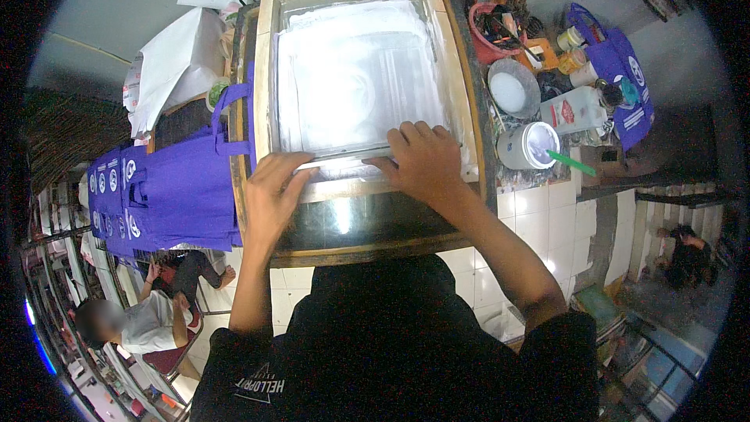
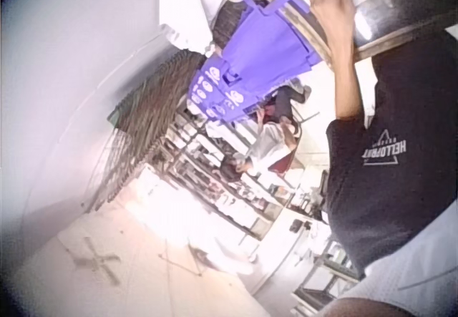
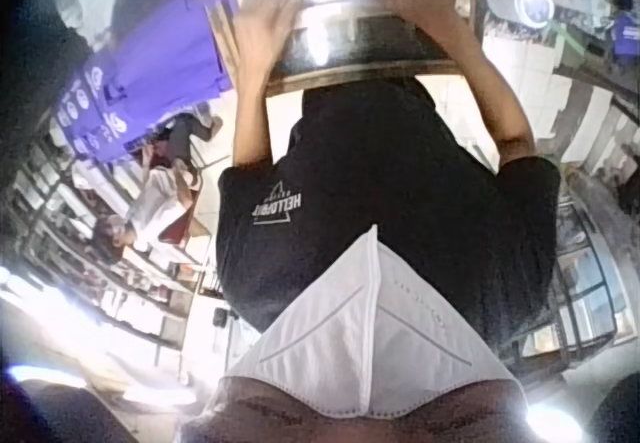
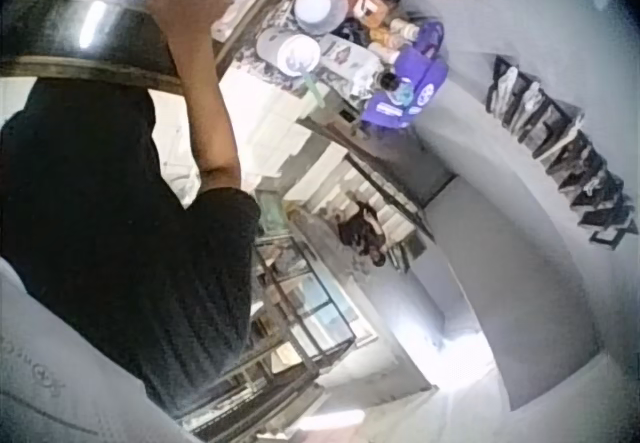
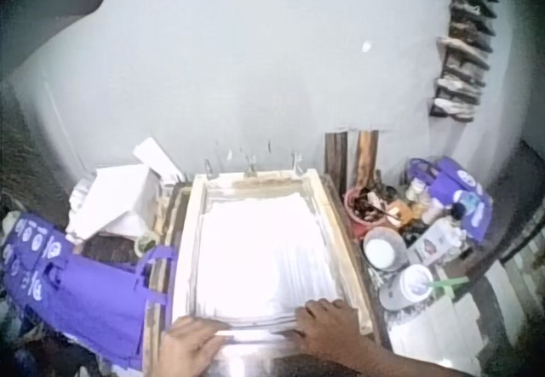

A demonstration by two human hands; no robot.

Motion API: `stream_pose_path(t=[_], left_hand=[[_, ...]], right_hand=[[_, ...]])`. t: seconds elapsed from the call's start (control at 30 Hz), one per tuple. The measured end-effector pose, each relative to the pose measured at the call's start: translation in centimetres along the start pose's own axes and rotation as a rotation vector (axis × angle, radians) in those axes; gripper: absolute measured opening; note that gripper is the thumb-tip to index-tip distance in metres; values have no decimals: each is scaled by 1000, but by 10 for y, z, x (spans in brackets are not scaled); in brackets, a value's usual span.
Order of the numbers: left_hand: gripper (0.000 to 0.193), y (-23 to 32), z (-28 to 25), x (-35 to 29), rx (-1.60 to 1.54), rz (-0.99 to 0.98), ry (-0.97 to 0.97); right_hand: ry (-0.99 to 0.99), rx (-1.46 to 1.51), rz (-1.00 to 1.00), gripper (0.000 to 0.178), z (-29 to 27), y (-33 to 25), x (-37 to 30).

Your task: The person performs screen printing on purple tote bags by placing each bag on the printing station, lowering the screen, applying white ink with a squeegee, and then removing the bag to stack it with others.

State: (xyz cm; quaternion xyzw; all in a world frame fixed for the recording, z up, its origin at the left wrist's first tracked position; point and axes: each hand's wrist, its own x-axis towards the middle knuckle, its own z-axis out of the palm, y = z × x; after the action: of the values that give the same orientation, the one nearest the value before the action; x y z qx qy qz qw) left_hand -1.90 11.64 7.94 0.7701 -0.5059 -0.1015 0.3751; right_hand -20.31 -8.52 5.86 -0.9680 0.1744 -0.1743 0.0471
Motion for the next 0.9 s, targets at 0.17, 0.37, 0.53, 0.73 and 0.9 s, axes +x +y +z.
stream_pose_path(t=[0.17,0.37,0.53,0.73,0.9], left_hand=[[116,-36,6,-45,371,41,8],[128,-32,-17,-47,378,240,406],[151,6,-7,7,-438,83,760],[27,-31,13,20,461,108,376],[21,-42,15,4,485,97,342]], right_hand=[[81,75,-45,31,0,2,-6],[351,109,-101,26,-47,-3,3],[558,-104,-170,28,-134,-2,70],[676,-190,-176,31,-178,5,135],[486,-134,45,40,-214,2,169]])
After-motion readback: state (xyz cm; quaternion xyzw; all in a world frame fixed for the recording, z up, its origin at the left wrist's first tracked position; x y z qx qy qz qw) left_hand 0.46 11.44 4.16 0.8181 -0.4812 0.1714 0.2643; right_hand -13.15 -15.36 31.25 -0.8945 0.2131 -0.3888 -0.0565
